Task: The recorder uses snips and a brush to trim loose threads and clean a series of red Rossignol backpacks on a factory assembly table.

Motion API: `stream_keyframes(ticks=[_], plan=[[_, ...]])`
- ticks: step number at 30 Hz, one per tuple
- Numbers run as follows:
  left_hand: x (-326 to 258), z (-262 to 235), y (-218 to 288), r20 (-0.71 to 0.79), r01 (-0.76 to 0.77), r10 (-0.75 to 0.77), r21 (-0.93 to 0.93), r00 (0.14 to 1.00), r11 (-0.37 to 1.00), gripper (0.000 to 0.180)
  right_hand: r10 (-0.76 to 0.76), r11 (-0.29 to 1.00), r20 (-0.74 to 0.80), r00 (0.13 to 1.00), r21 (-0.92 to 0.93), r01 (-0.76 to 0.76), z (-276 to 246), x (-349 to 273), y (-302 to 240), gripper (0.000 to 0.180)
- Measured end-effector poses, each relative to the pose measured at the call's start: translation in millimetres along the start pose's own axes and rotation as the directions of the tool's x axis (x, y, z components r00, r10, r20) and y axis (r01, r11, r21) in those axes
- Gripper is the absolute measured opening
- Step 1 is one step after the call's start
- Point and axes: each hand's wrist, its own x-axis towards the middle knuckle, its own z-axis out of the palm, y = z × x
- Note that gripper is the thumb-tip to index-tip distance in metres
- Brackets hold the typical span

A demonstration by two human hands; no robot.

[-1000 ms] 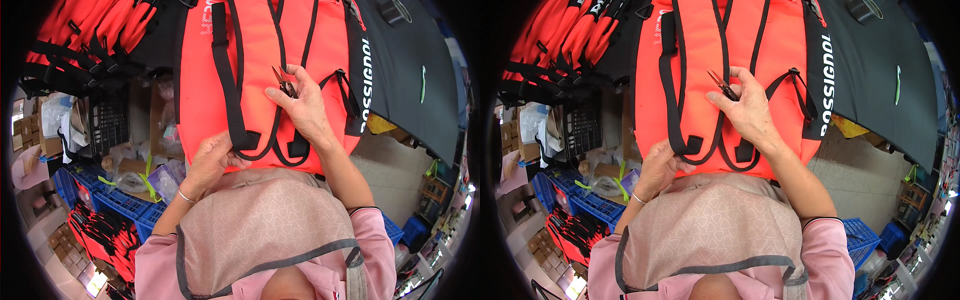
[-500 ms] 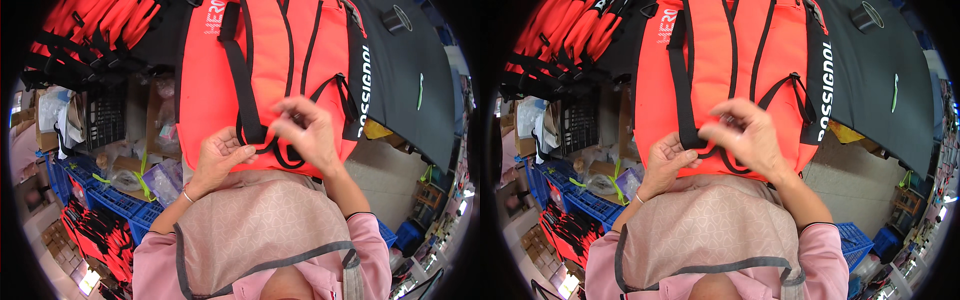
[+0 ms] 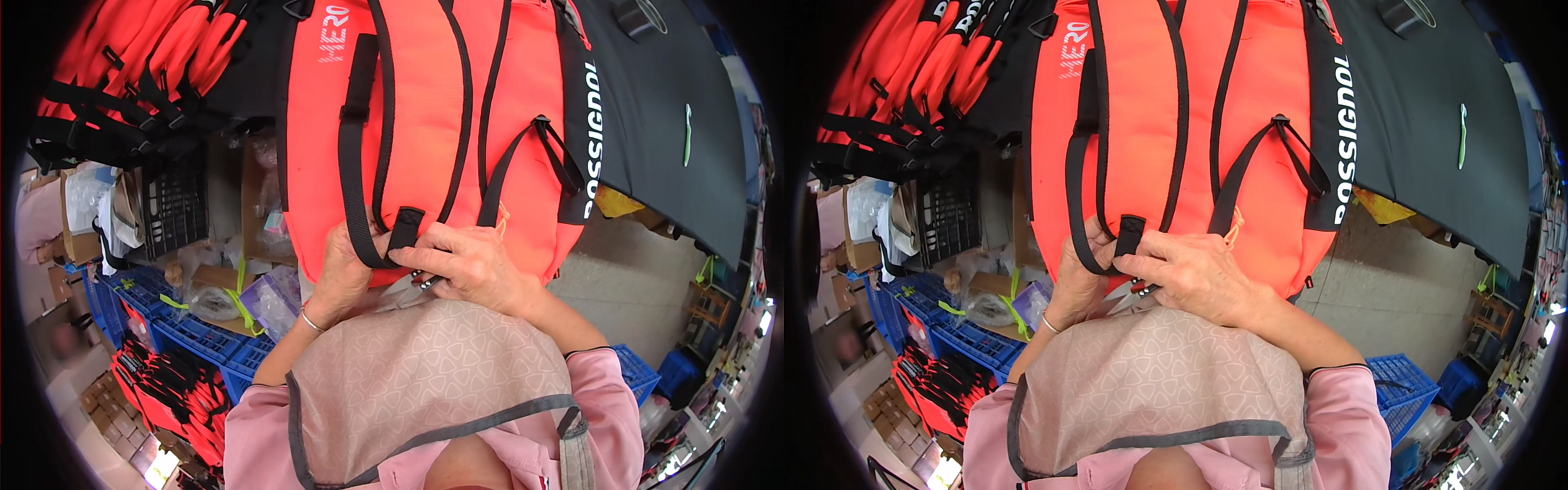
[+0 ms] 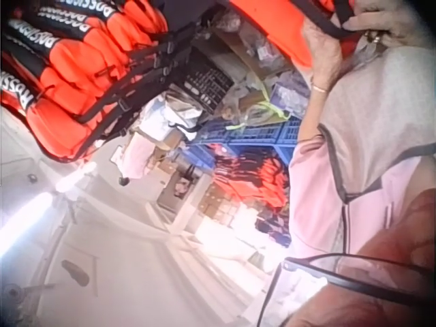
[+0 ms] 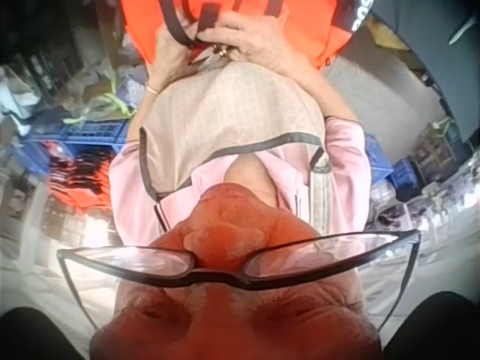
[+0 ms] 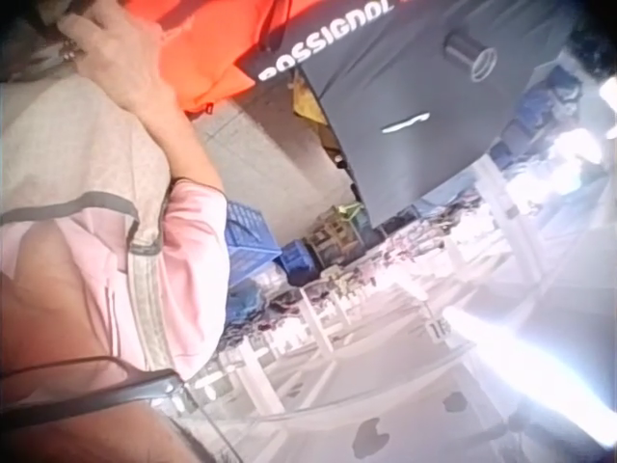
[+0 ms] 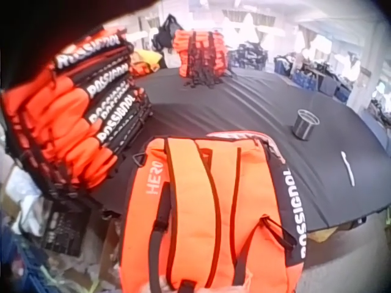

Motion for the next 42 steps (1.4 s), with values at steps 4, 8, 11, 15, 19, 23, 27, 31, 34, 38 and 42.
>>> stream_keyframes(ticks=[4,8,11,15,19,23,27,31,34,38,42], plan=[[4,-13,-11,0.072,-0.089,0.086,0.042,0.994,0.995,0.013,0.178,0.951,-0.17,0.969,0.284,-0.125,-8,7,9,0.044],[0,2,8,0.071,-0.05,0.047,0.031,0.996,0.998,0.014,0.506,0.818,-0.35,0.788,0.484,-0.311,-19,35,20,0.041],[0,2,9,0.052,-0.027,0.024,0.058,0.998,0.998,0.015,0.522,0.84,-0.326,0.788,0.355,-0.409,-22,45,31,0.044],[-4,-3,4,0.063,-0.002,0.004,-0.041,0.998,0.999,0.014,0.454,0.87,-0.326,0.829,0.362,-0.334,-6,43,47,0.043],[-2,-8,-6,0.178,0.009,0.042,-0.278,0.983,0.96,0.034,0.467,0.868,-0.315,0.826,0.34,-0.362,-10,45,41,0.039],[9,-9,4,0.268,0.153,-0.07,-0.307,0.961,0.939,0.014,0.48,0.866,-0.316,0.818,0.32,-0.385,-24,46,20,0.035],[11,-5,7,0.165,0.176,-0.126,-0.335,0.978,0.926,0.024,0.397,0.908,-0.311,0.864,0.268,-0.321,-27,50,8,0.035],[9,-1,17,0.225,0.115,-0.103,-0.04,0.969,0.993,0.03,0.471,0.857,-0.248,0.847,0.358,-0.371,-13,41,23,0.037],[15,12,8,0.22,0.049,-0.044,-0.017,0.975,0.999,0.021,0.66,0.714,-0.162,0.734,0.441,-0.544,-18,32,23,0.038],[23,29,-6,0.266,0.025,0.036,-0.224,0.963,0.974,0.017,0.553,0.809,-0.263,0.79,0.397,-0.434,-22,21,49,0.035],[21,23,-14,0.257,0.011,0.088,-0.36,0.962,0.933,0.022,0.541,0.744,-0.076,0.837,0.508,-0.435,-23,39,58,0.03]])
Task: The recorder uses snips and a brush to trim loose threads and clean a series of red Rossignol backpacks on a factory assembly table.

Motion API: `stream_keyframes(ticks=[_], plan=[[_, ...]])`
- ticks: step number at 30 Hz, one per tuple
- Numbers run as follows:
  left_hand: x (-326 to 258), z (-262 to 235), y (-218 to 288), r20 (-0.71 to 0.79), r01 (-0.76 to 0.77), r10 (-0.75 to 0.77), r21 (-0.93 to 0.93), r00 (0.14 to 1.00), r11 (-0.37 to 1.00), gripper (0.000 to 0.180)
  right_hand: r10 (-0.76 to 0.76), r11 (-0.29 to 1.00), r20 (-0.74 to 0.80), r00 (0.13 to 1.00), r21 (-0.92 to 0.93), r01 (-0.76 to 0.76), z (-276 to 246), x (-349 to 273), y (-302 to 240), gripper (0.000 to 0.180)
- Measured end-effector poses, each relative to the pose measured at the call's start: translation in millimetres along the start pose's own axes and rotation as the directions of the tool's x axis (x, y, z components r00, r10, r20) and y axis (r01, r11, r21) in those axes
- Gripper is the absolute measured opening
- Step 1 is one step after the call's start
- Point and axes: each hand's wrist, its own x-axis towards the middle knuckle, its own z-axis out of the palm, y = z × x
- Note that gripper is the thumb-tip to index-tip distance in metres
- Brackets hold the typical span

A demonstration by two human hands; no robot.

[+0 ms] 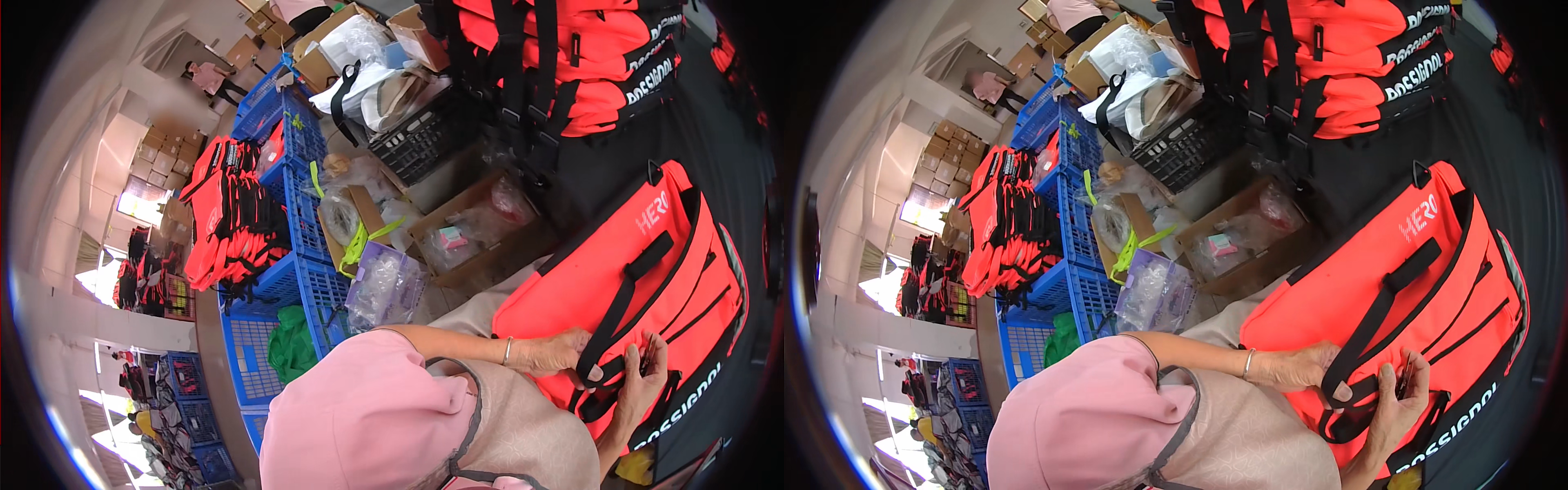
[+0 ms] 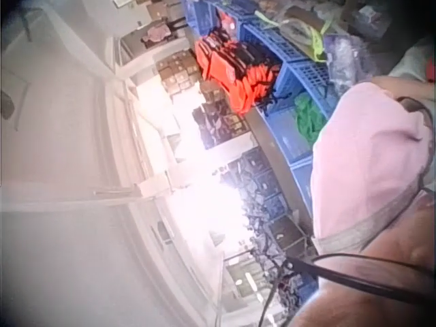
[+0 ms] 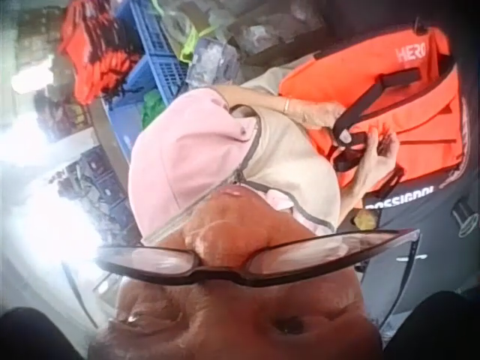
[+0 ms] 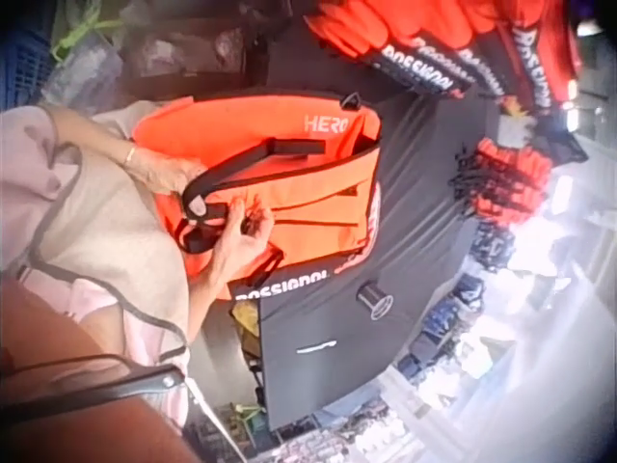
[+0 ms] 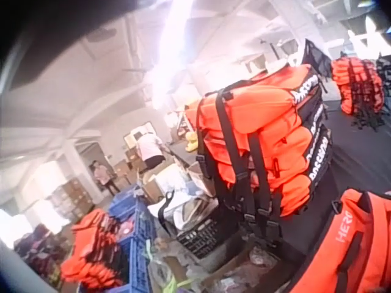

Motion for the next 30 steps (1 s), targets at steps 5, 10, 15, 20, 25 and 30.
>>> stream_keyframes(ticks=[5,10,15,20,25,30], plan=[[9,3,-7,-0.034,0.023,-0.031,-0.228,0.999,0.973,0.025,-0.073,0.997,-0.066,0.995,0.006,0.073,-1,0,-6,0.035],[10,18,-2,-0.07,0.038,-0.054,-0.214,0.996,0.976,0.019,-0.041,0.996,-0.195,0.98,-0.091,0.024,-24,-29,-30,0.04],[3,26,14,-0.282,0.053,-0.053,-0.006,0.958,0.999,0.016,-0.102,0.994,-0.305,0.947,-0.076,0.082,5,-39,-49,0.03],[7,31,13,-0.269,0.018,-0.017,0.0,0.963,1.0,0.009,-0.586,0.658,-0.192,0.788,-0.68,0.323,-6,-57,-35,0.036],[11,32,2,-0.263,-0.077,0.099,0.094,0.96,0.993,0.011,-0.681,0.479,-0.138,0.719,-0.827,0.295,-7,-63,-23,0.04],[10,36,4,-0.292,-0.048,0.087,0.136,0.952,0.989,0.011,-0.707,0.415,-0.087,0.702,-0.855,0.312,-6,-60,-19,0.04]])
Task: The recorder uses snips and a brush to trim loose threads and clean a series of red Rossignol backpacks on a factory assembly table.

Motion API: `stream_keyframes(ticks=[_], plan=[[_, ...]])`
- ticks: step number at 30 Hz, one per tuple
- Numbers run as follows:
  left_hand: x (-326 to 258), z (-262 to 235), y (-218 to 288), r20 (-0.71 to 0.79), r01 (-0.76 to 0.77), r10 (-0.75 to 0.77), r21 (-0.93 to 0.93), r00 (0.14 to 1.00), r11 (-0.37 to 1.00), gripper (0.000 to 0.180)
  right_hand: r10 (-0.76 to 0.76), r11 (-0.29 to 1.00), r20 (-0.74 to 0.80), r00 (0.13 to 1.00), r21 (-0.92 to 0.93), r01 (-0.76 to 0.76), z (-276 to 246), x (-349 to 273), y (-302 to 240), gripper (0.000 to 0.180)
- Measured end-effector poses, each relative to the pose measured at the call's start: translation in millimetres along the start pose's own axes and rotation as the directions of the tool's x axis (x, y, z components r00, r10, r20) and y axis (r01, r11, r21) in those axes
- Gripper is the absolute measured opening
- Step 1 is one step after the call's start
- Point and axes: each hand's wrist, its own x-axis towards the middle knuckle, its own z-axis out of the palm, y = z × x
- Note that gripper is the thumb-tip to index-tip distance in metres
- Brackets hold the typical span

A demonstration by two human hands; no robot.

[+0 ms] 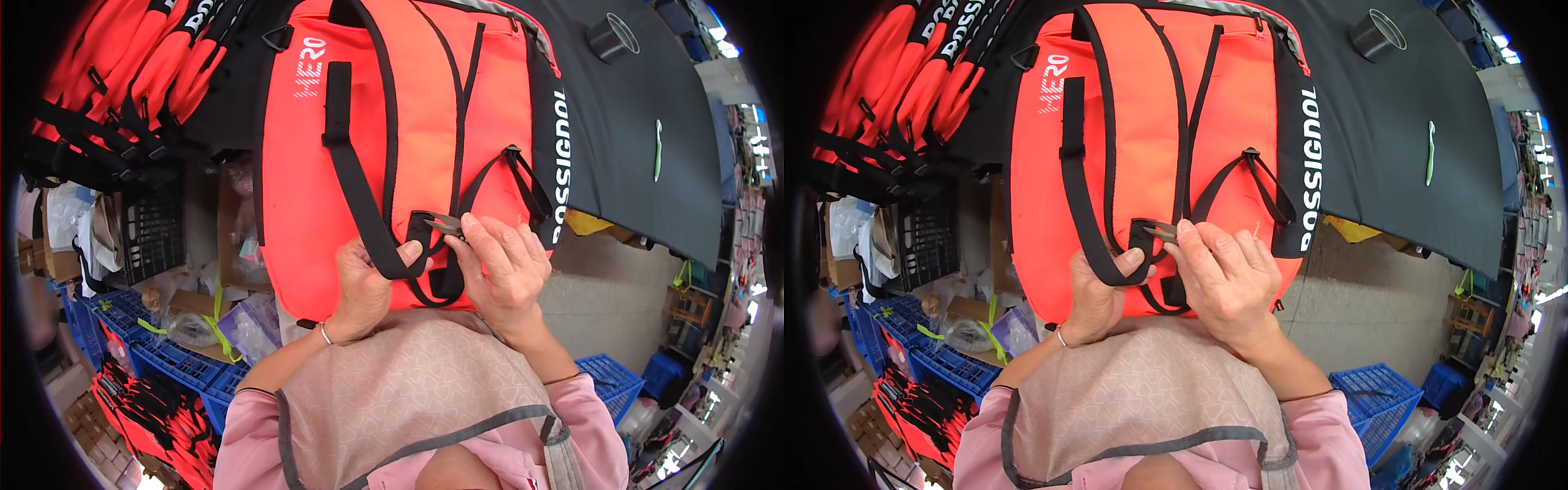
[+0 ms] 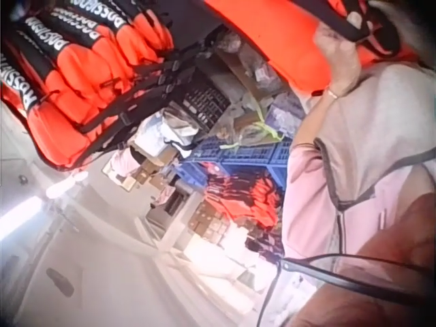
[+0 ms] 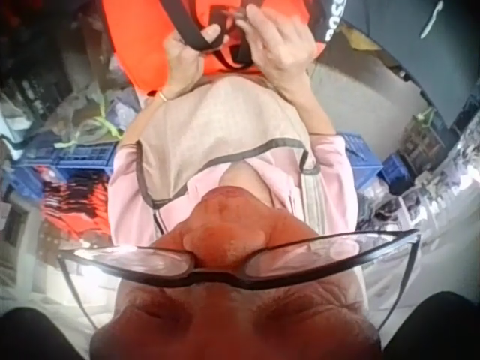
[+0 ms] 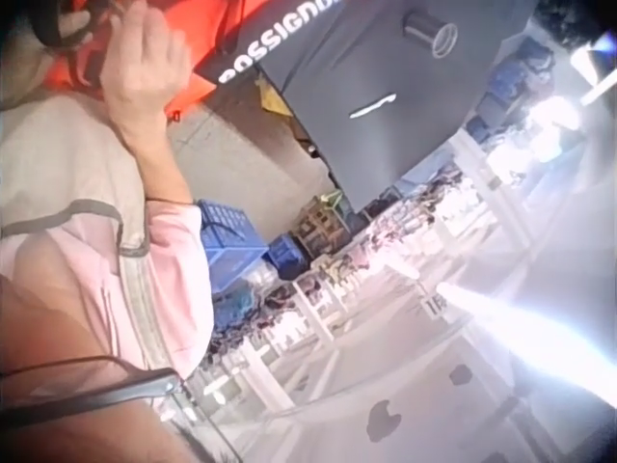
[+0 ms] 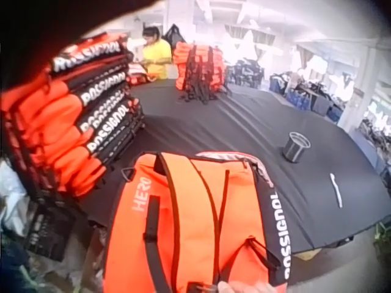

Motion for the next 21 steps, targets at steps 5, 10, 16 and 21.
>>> stream_keyframes(ticks=[5,10,16,21], plan=[[-2,-3,-2,-0.018,0.013,-0.013,0.037,1.0,0.999,0.014,-0.026,0.999,-0.006,1.0,-0.042,0.025,2,-2,-2,0.038],[-2,-1,0,-0.05,0.014,-0.014,0.011,0.999,1.0,0.018,-0.045,0.995,0.016,0.999,-0.084,0.046,3,-1,-2,0.034],[0,-4,-2,-0.038,0.012,-0.01,0.039,0.999,0.999,0.014,-0.199,0.966,0.063,0.978,-0.157,0.207,1,8,8,0.023],[-1,-11,-10,0.009,-0.019,0.018,0.054,1.0,0.998,0.009,-0.398,0.896,0.168,0.902,-0.14,0.421,-11,30,15,0.026]])
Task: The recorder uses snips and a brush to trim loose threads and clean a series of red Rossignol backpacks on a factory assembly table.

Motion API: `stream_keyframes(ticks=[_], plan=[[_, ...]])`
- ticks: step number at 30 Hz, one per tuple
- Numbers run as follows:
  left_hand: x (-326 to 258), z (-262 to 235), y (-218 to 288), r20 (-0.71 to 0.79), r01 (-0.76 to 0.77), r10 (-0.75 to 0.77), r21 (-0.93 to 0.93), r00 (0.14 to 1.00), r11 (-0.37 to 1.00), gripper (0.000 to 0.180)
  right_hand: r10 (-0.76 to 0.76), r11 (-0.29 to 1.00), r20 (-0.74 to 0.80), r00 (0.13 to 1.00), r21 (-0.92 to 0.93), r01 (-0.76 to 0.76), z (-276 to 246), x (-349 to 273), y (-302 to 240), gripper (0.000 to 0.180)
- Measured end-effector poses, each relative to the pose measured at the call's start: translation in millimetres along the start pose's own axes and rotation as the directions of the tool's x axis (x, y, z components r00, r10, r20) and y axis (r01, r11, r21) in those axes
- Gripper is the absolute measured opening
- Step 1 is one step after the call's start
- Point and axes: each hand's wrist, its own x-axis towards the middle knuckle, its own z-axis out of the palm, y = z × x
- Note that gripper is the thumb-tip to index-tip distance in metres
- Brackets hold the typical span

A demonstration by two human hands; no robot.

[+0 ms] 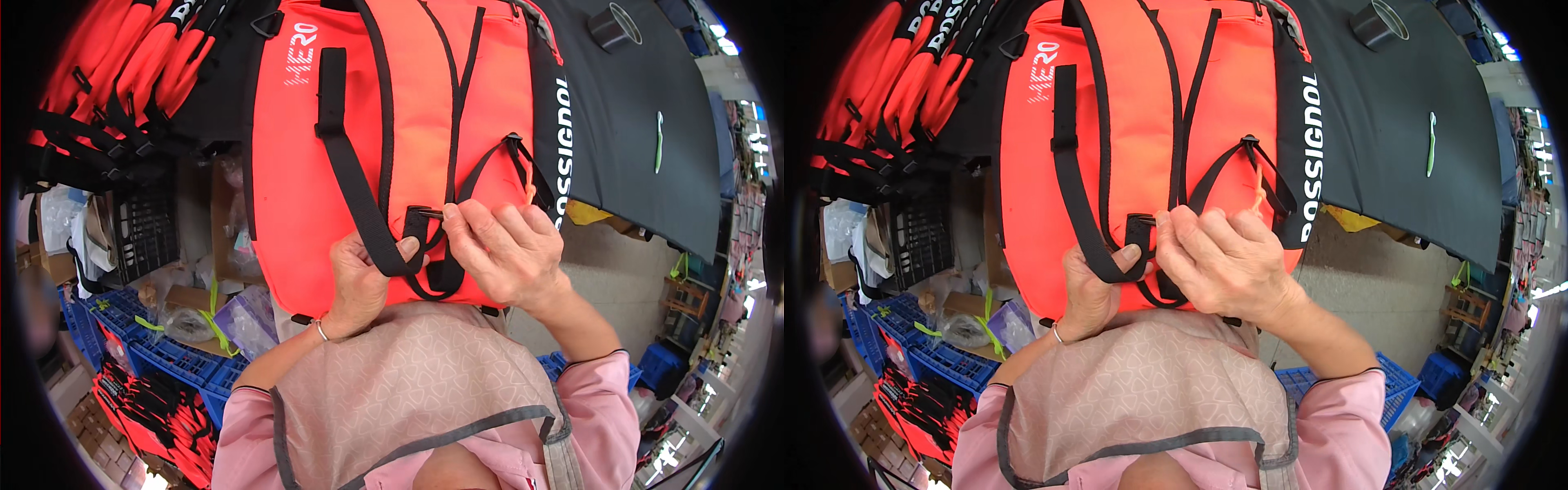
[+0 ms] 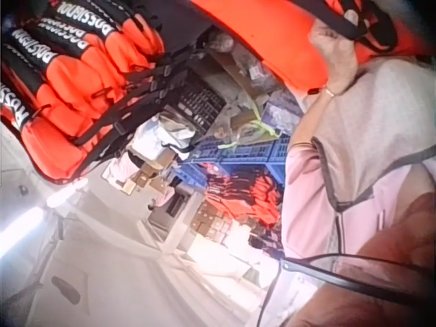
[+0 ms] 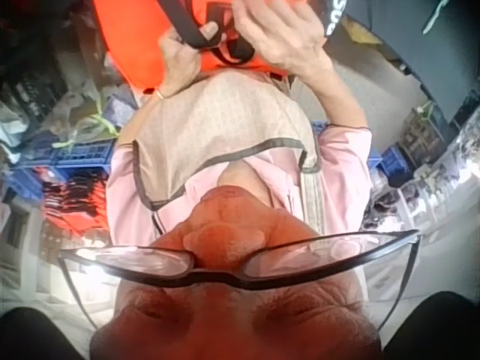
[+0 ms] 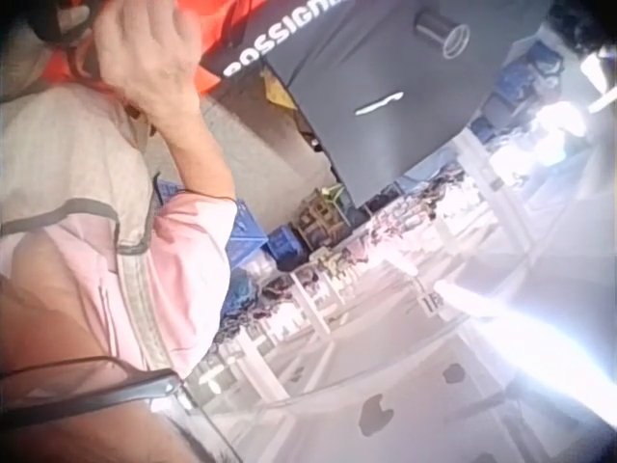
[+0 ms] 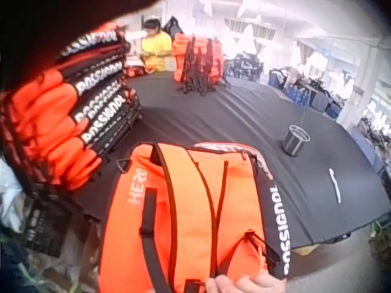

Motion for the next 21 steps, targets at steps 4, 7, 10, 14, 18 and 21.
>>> stream_keyframes(ticks=[4,7,10,14,18,21], plan=[[2,-5,-4,0.044,-0.014,0.01,0.081,0.999,0.997,0.01,-0.234,0.972,0.092,0.968,0.027,0.232,-3,10,16,0.013],[2,-8,-6,0.05,-0.005,0.0,0.091,0.999,0.996,0.01,-0.258,0.954,0.109,0.96,0.186,0.236,-2,16,26,0.02],[3,-13,-6,0.09,-0.026,0.022,0.048,0.996,0.999,0.011,0.02,0.898,0.217,0.976,0.425,-0.113,3,13,29,0.017],[3,-8,-5,0.08,-0.005,0.0,0.066,0.997,0.998,0.01,0.358,0.375,0.617,0.701,0.592,-0.713,9,7,23,0.016],[5,-7,-3,0.029,0.024,-0.024,-0.006,0.999,1.0,0.009,0.452,0.099,0.697,0.556,0.581,-0.808,5,8,26,0.019],[5,-8,-4,0.026,0.028,-0.027,-0.03,0.999,0.999,0.009,0.501,0.379,0.491,0.713,0.616,-0.69,7,-1,28,0.025]])
